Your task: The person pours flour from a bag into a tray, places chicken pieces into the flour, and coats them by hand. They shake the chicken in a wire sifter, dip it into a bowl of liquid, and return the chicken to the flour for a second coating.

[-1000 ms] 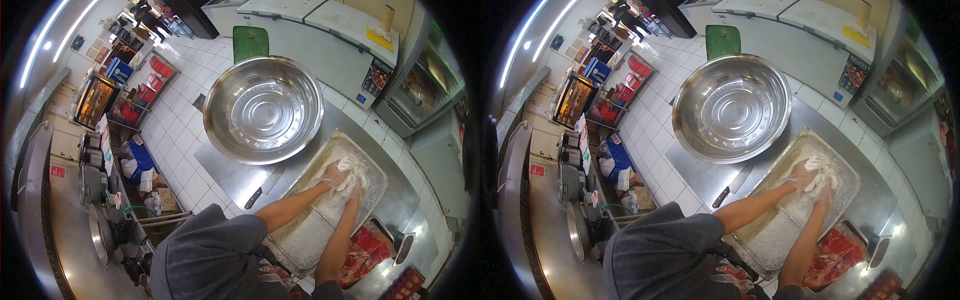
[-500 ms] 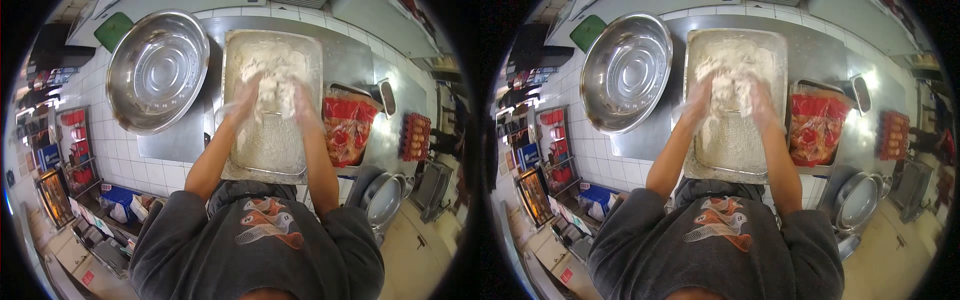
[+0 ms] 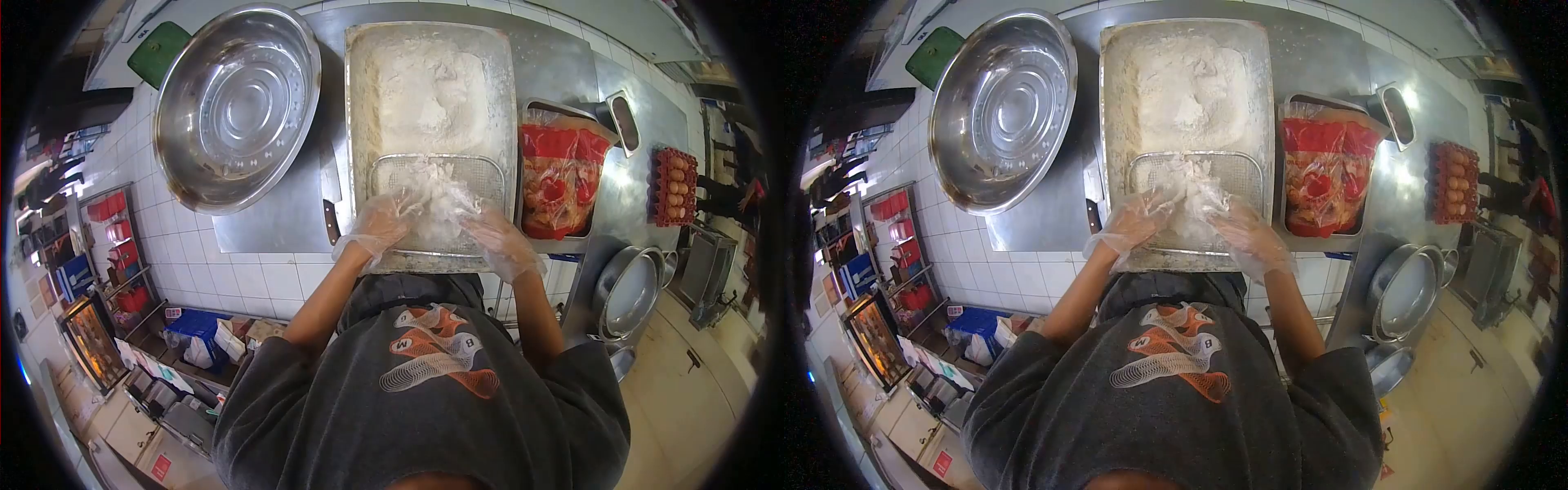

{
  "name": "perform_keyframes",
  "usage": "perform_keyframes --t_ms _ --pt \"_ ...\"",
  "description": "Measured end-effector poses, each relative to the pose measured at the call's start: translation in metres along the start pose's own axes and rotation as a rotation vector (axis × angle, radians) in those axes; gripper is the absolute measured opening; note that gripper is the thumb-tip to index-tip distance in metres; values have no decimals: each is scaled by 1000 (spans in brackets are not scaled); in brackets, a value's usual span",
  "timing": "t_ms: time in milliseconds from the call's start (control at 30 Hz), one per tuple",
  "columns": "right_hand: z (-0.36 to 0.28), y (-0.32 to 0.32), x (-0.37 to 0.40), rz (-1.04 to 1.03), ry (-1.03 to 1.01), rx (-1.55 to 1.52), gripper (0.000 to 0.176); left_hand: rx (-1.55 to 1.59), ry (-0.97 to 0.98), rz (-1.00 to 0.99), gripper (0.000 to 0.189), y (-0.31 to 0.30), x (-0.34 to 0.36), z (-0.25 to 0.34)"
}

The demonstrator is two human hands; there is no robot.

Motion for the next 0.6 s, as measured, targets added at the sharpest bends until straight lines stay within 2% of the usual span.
perform_keyframes --t_ms 67,167,200,267,367,467,600 --pt "-41 -6 -14 21 126 273 37 -110 -44 40 59 8 -5 -8" --pt "-51 -1 -34 94 -4 192 22 -150 -36 174 53 29 -19 -33" --pt "-53 -1 -39 113 -13 276 21 -142 -19 231 51 35 -23 -37" --pt "-54 1 -48 149 -32 442 19 -206 -108 230 55 19 -24 -4" --pt "-43 2 -62 38 -202 632 22 -206 -202 342 60 19 -35 10" --pt "-38 13 -70 96 -222 424 22 -245 -335 422 57 36 -60 6" --pt "-57 6 -62 56 -156 442 24 -258 -395 382 54 47 -81 -8"
Point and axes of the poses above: each hand's wrist, its own x-axis away from the middle knuckle, its own y-axis out of the palm, z = x × y, the point moved 1 cm from there along -x, towards the middle knuckle, and after that the axes turned 3 degrees about x, right-handed, at the moved point
